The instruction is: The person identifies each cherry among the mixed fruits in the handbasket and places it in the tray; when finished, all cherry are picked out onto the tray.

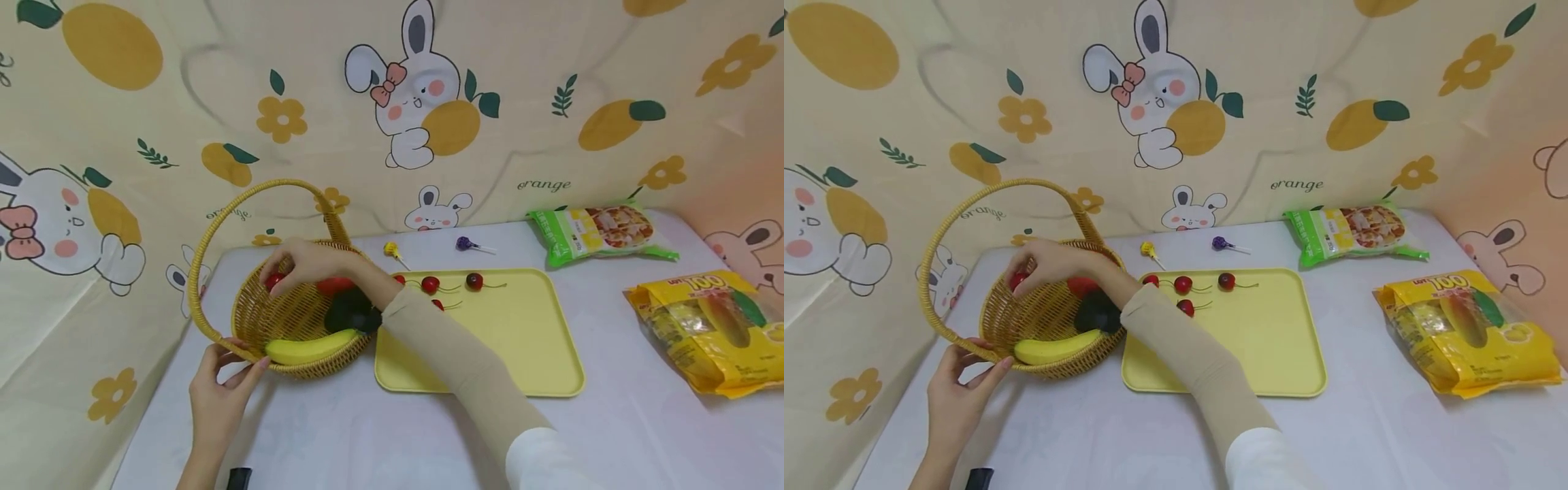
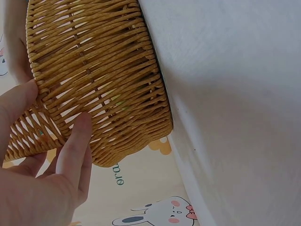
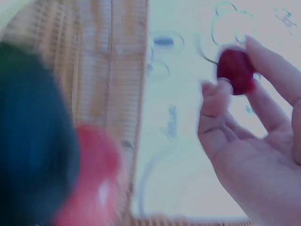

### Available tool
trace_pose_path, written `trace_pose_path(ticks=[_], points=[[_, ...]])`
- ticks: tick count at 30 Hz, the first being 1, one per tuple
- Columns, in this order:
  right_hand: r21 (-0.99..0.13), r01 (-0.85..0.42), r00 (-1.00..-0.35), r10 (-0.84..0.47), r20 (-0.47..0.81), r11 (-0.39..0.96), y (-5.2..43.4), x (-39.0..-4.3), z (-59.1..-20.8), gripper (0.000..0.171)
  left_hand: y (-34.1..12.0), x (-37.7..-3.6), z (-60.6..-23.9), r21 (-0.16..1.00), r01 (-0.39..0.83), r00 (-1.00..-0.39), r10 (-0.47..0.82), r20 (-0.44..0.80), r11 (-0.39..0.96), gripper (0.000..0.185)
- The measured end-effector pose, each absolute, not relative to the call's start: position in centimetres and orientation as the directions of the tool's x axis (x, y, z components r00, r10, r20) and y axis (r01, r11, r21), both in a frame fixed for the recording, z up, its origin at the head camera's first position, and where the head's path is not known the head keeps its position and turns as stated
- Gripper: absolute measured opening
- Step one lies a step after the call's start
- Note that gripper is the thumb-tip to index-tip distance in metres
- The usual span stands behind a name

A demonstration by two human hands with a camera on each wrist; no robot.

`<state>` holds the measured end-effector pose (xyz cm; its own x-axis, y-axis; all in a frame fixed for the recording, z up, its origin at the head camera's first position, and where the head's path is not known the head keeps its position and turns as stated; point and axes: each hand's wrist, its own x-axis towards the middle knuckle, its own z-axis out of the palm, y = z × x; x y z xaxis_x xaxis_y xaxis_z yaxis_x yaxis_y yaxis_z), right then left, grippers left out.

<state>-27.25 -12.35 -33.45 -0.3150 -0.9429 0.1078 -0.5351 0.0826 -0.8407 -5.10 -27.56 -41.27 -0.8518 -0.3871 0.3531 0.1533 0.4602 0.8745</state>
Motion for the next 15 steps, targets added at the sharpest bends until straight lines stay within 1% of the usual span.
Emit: trace_pose_path(ticks=[2,3,7,11,13,15], points=[[-0.848,-0.526,-0.383,-0.909,0.165,0.068,-9.8,-27.7,-32.6,0.03,-27.5,-5.1,-41.2,0.871,0.153,-0.851,-0.386,0.356,0.466,0.044],[-0.85,-0.524,-0.406,-0.893,0.195,0.052,-8.4,-27.9,-32.2,0.03,-27.4,-5.0,-41.2,0.871,0.154,-0.85,-0.387,0.357,0.466,0.045],[-0.888,-0.454,-0.515,-0.834,0.199,0.069,-2.4,-28.2,-31.7,0.029,-27.3,-5.0,-41.1,0.868,0.157,-0.853,-0.379,0.359,0.47,0.044],[-0.911,-0.401,-0.639,-0.741,0.208,0.091,3.2,-28.0,-32.8,0.032,-27.3,-5.1,-41.2,0.872,0.146,-0.855,-0.384,0.349,0.468,0.043],[-0.918,-0.388,-0.686,-0.69,0.232,0.077,5.7,-27.8,-33.9,0.031,-27.3,-5.1,-41.2,0.874,0.143,-0.857,-0.384,0.344,0.465,0.043],[-0.926,-0.371,-0.715,-0.656,0.24,0.066,8.0,-27.7,-35.1,0.029,-27.3,-5.1,-41.2,0.872,0.139,-0.857,-0.384,0.344,0.469,0.043]])
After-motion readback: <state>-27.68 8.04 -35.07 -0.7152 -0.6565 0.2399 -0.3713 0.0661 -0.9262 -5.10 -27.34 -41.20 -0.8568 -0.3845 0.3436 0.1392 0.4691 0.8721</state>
